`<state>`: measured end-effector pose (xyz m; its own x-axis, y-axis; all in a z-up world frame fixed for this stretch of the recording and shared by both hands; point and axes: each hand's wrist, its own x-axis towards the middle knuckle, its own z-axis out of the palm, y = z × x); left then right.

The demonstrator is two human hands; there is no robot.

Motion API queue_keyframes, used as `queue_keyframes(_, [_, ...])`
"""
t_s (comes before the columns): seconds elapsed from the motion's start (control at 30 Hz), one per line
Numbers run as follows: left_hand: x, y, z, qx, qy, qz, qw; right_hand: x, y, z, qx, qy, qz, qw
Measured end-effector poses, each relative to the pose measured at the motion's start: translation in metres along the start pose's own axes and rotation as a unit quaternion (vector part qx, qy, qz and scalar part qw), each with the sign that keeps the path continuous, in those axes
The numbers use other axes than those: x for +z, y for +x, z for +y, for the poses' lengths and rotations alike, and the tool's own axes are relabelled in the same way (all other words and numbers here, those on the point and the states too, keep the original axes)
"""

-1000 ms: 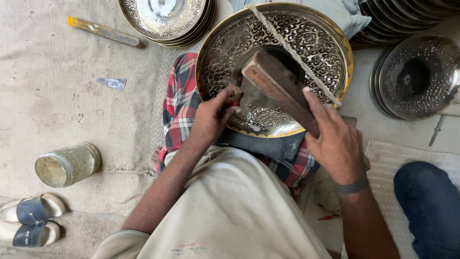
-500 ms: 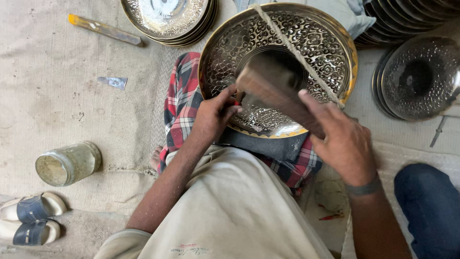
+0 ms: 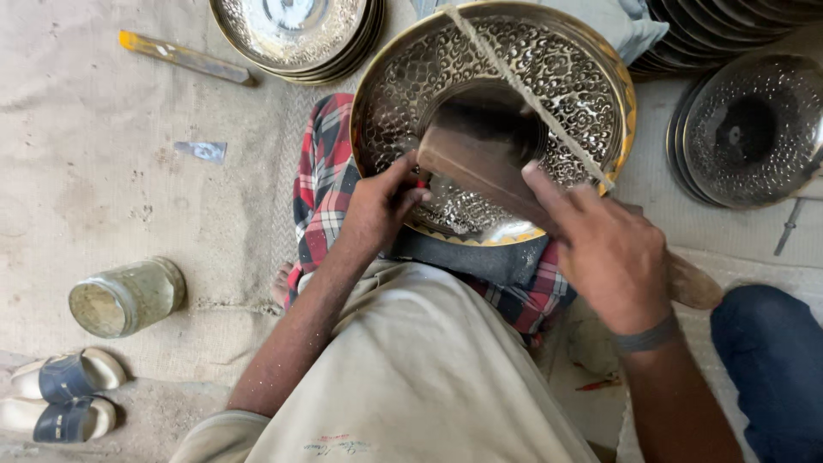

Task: The person uses a small chisel and a wooden mallet to hammer intricate patterns into a large brass plate. They repeatedly strike the chisel to create a textured design on the plate's surface.

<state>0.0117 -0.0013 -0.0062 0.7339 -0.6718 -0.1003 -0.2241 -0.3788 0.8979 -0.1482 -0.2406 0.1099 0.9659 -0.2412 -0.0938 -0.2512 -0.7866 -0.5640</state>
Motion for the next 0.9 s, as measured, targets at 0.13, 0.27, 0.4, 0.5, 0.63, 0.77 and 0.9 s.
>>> queue_keyframes(0.13, [0.001,-0.002,-0.001,-0.024,-0.055,-0.023,0.998,-0.001,-0.002,-0.002,0.075,-0.119,-0.088,0.986])
queue_keyframes(0.27, [0.0,0.001,-0.005,0.011,-0.012,-0.004,1.0,-0.002,-0.006,-0.006,0.076,-0.052,-0.021,0.996])
queue_keyframes(0.4, [0.002,-0.001,-0.007,-0.009,-0.01,-0.015,1.0,0.004,-0.011,-0.006,0.002,-0.158,-0.01,0.987])
queue_keyframes(0.5, [0.003,-0.003,-0.007,0.01,-0.03,-0.007,0.999,0.003,-0.013,-0.002,0.034,-0.039,-0.024,0.998])
queue_keyframes(0.63, [0.002,0.0,-0.003,0.038,-0.046,0.01,0.998,-0.005,-0.012,-0.004,-0.005,-0.063,0.037,0.997])
queue_keyframes(0.77, [0.003,-0.008,-0.002,0.038,-0.012,0.038,0.998,0.002,-0.006,-0.016,-0.059,0.086,0.198,0.975])
queue_keyframes(0.9, [-0.003,-0.012,-0.012,0.063,-0.048,0.041,0.996,0.005,-0.019,-0.014,0.1,-0.109,-0.072,0.986])
